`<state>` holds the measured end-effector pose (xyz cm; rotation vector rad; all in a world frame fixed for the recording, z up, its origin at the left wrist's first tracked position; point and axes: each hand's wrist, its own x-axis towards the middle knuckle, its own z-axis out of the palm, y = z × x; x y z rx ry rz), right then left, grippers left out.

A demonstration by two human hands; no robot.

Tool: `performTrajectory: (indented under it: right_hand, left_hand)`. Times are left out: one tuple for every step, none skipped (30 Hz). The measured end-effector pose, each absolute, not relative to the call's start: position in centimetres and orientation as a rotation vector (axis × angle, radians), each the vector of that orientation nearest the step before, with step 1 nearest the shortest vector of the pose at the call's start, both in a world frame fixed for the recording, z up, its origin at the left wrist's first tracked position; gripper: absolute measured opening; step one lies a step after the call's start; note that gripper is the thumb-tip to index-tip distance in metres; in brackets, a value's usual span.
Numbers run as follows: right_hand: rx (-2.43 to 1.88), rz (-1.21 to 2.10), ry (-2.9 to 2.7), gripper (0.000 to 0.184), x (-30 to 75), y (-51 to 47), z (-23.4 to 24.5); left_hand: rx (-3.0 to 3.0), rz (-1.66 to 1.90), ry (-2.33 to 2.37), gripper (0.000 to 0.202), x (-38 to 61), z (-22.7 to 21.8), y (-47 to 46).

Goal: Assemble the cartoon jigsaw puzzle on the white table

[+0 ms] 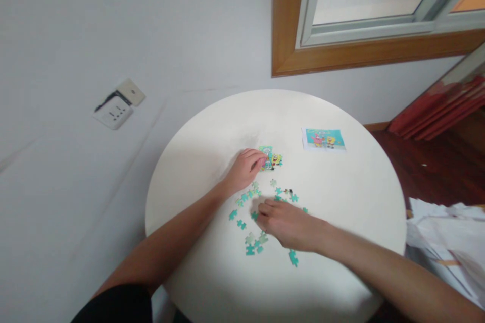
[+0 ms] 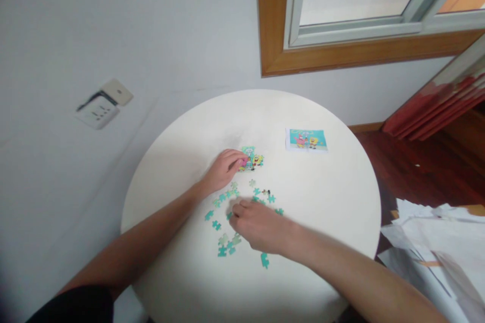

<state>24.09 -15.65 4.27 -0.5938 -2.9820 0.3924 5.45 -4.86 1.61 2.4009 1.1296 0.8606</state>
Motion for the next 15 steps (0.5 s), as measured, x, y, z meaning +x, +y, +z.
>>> performTrajectory:
  right_hand:
    - [-0.595, 0.38, -2.99, 0.017, 24.0, -15.7, 4.4]
    - [-0.602, 0.37, -2.997, 0.019, 24.0, -15.8, 4.4]
    - [-0.609, 0.359, -3.0, 0.021, 23.9, -15.9, 4.5]
    - [-0.613, 0.348, -3.002, 0.023, 23.9, -15.9, 4.6]
    - [-0.612, 0.336, -3.001, 0.024, 23.8, -16.0, 4.6]
    - [-0.607, 0.325, -2.998, 0.024, 23.8, -16.0, 4.6]
    - [-0.599, 0.321, -2.995, 0.025, 23.7, -16.0, 4.6]
    - [-0.595, 0.325, -2.992, 0.025, 23.7, -16.1, 4.5]
    - [-0.591, 0.346, -2.993, 0.025, 23.7, -16.1, 4.5]
    - [-0.59, 0.387, -2.992, 0.026, 23.8, -16.0, 4.5]
    - [-0.588, 0.449, -2.983, 0.026, 23.8, -16.0, 4.5]
    - [-0.589, 0.528, -2.956, 0.027, 23.9, -15.8, 4.6]
    - [-0.595, 0.617, -2.903, 0.027, 24.1, -15.5, 4.7]
    - [-0.613, 0.707, -2.82, 0.026, 24.2, -15.1, 4.9]
    - [-0.65, 0.786, -2.706, 0.025, 24.5, -14.5, 5.0]
  left_hand:
    - [2.401, 0.859, 1.13, 0.028, 5.5, 1.7, -4.9]
    - [2.401, 0.856, 1.131, 0.028, 5.5, 1.7, -4.9]
    - [2.401, 0.853, 1.131, 0.028, 5.5, 1.8, -4.9]
    - [2.402, 0.851, 1.132, 0.028, 5.5, 1.8, -4.9]
    - [2.404, 0.848, 1.131, 0.028, 5.5, 1.8, -4.9]
    - [2.405, 0.847, 1.132, 0.027, 5.5, 1.8, -4.9]
    - [2.407, 0.846, 1.135, 0.027, 5.5, 1.8, -4.9]
    - [2.408, 0.843, 1.139, 0.027, 5.5, 1.8, -4.8]
    - [2.41, 0.837, 1.143, 0.027, 5.5, 1.8, -4.8]
    - [2.413, 0.831, 1.145, 0.028, 5.4, 1.7, -4.8]
    - [2.419, 0.822, 1.143, 0.028, 5.4, 1.7, -4.8]
    - [2.429, 0.81, 1.136, 0.028, 5.4, 1.6, -4.8]
    - [2.442, 0.797, 1.124, 0.028, 5.4, 1.6, -4.9]
    - [2.459, 0.78, 1.11, 0.029, 5.5, 1.6, -5.0]
    - [2.477, 0.76, 1.093, 0.03, 5.5, 1.6, -5.1]
